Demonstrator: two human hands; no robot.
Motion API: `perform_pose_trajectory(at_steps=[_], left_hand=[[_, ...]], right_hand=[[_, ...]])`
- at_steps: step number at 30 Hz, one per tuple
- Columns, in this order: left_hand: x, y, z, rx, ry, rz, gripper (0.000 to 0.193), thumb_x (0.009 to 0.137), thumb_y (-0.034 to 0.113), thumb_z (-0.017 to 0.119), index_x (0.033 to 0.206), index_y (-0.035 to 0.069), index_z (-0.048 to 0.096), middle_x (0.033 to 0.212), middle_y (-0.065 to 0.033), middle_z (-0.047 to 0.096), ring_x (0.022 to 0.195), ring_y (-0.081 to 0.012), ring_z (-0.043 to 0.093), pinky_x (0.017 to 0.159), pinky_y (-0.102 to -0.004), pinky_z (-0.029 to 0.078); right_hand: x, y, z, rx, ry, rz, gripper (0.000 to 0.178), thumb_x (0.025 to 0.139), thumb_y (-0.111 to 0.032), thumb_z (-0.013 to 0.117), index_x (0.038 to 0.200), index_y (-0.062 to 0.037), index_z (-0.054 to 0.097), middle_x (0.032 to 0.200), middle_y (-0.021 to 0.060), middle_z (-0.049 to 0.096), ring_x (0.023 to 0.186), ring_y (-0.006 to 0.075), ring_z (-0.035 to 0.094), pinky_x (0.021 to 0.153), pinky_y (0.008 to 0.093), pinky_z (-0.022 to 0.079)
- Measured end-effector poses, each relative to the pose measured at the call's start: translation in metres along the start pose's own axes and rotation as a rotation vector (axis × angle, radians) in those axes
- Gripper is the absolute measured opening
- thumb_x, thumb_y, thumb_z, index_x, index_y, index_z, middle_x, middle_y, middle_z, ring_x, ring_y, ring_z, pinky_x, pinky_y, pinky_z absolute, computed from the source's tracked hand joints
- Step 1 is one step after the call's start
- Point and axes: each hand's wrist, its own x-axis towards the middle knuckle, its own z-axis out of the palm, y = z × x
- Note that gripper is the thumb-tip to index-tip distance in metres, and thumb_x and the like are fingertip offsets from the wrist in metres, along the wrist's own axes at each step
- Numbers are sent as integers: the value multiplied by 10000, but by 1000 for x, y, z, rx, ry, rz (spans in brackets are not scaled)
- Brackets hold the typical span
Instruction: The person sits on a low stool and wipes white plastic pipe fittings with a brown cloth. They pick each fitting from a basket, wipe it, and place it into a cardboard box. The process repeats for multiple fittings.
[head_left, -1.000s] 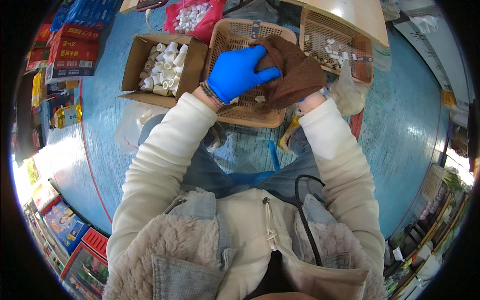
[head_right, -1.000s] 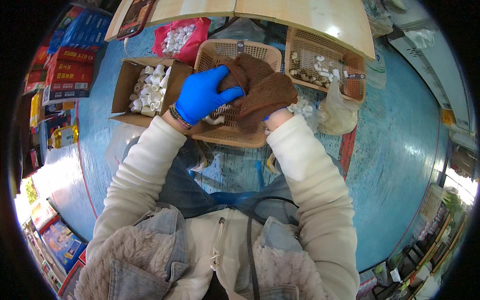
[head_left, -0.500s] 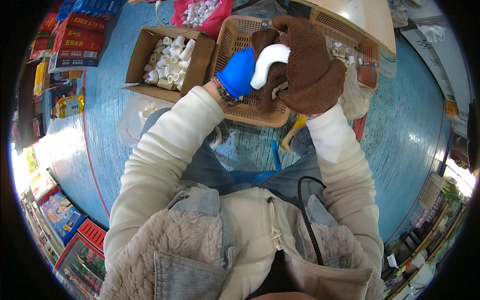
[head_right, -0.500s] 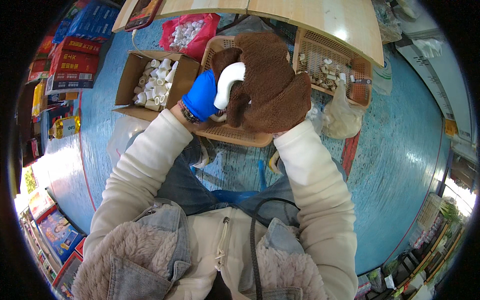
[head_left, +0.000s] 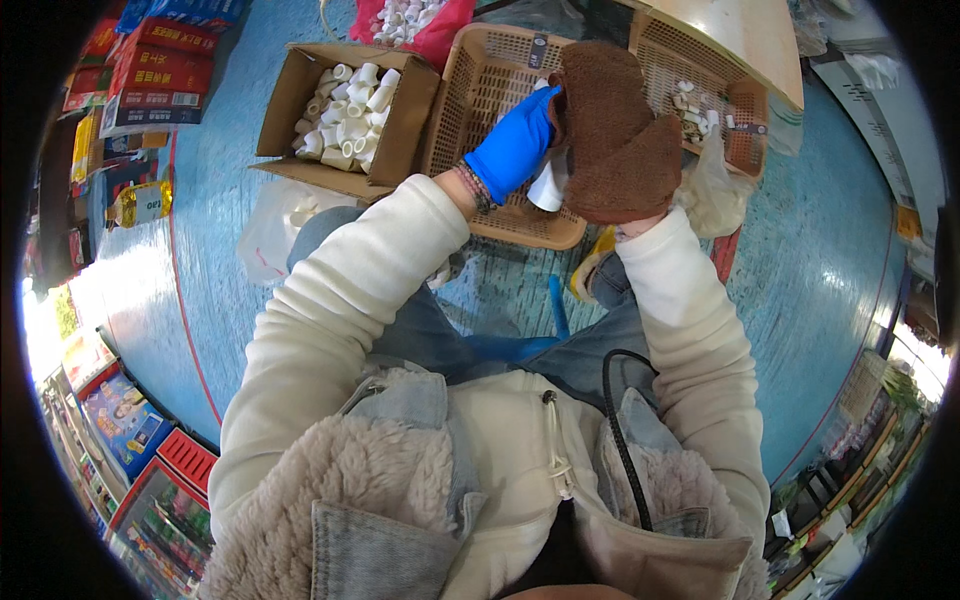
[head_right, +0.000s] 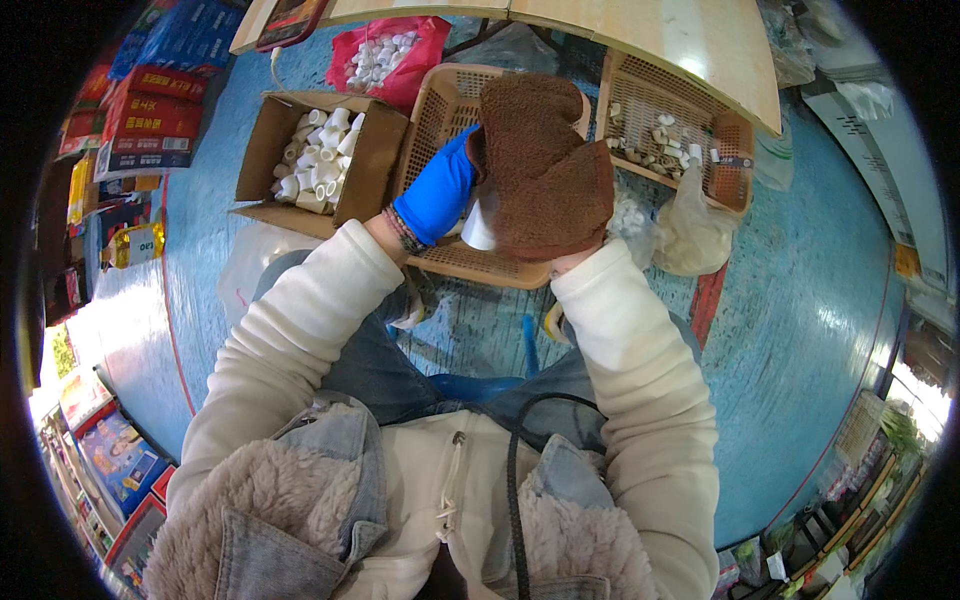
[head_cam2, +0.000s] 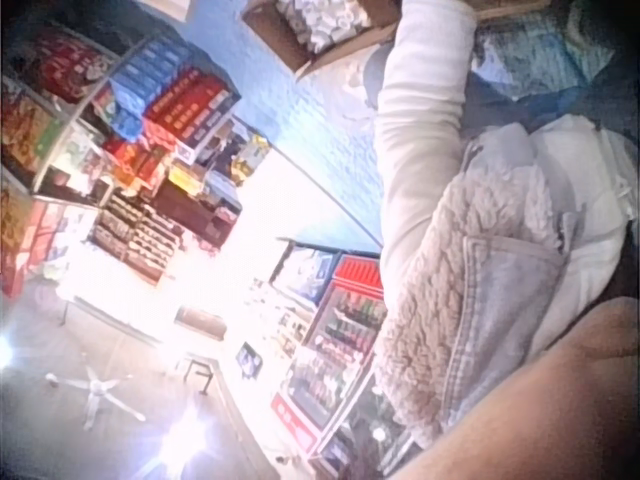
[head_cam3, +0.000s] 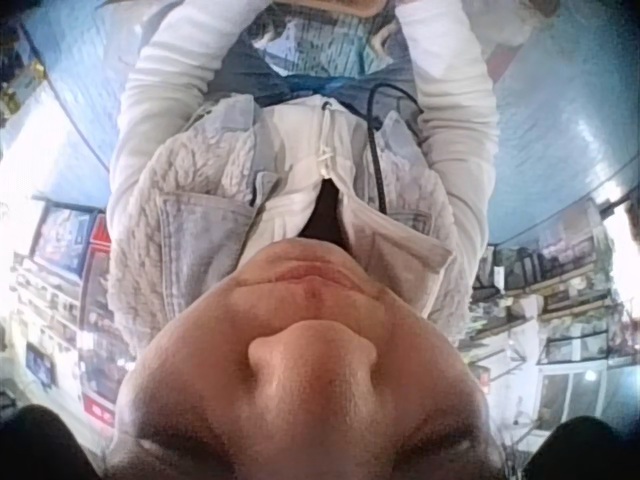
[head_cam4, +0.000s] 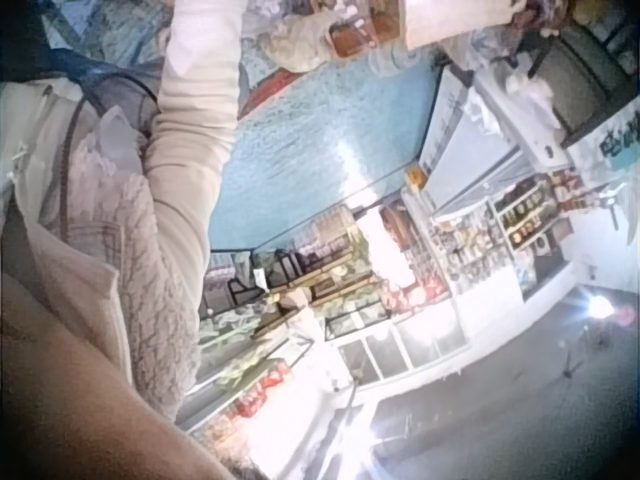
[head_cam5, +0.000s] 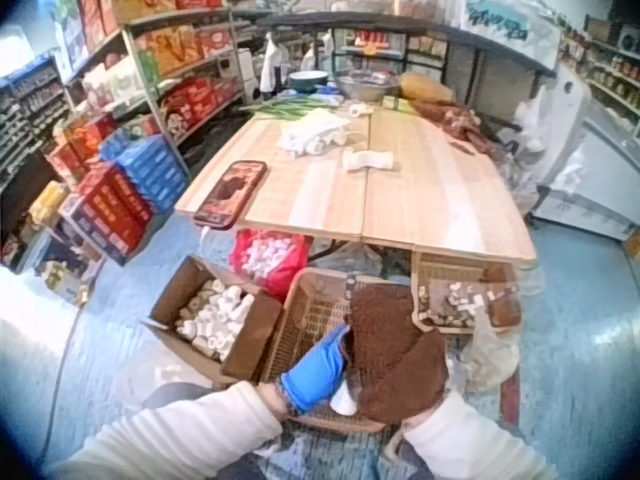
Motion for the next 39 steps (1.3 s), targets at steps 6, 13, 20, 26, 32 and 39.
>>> perform_pose_trajectory(at_steps=[6,13,20,26,32,39], left_hand=[[-14,15,-7,-48,-178,-12,501,766,246,678,1190,70,478,1048,-168,590,950,-317,584,803,-373,480],[5,25,-13,-500,-16,-382,478,823,277,635,1215,47,488,1110,-158,577,1020,-273,566,822,-355,479],[13,9,-18,21,277,-248,323,910,250,493,1129,15,532,1027,-176,593,978,-316,575,815,-365,464],[-2,-18,-26,106,-109,-123,226,835,74,562,1053,14,548,992,-201,607,910,-344,600,755,-373,487],[13,-20,-28,258,178,-338,266,808,74,559,1067,20,533,928,-187,602,864,-374,589,695,-391,502],[12,12,-23,496,97,-59,248,871,201,530,1073,58,555,982,-154,581,847,-331,586,666,-371,493]], right_hand=[[3,16,-4,113,37,86,624,637,-207,732,1194,-128,464,1106,70,543,965,251,562,780,346,472],[-18,60,26,323,174,251,554,682,-211,712,1170,-114,471,1076,74,540,957,250,546,800,354,452],[-35,48,47,562,8,240,630,824,-229,638,1358,-126,321,1330,101,403,1211,240,396,1015,360,340],[-24,21,18,146,-186,163,606,829,-235,612,1351,-124,325,1333,104,399,1209,243,393,1008,378,334],[-10,21,18,238,-105,195,611,798,-242,620,1332,-130,344,1319,103,409,1185,248,408,978,380,343],[-1,26,23,321,-127,248,618,763,-249,629,1311,-137,366,1303,101,422,1158,253,424,943,384,354]])
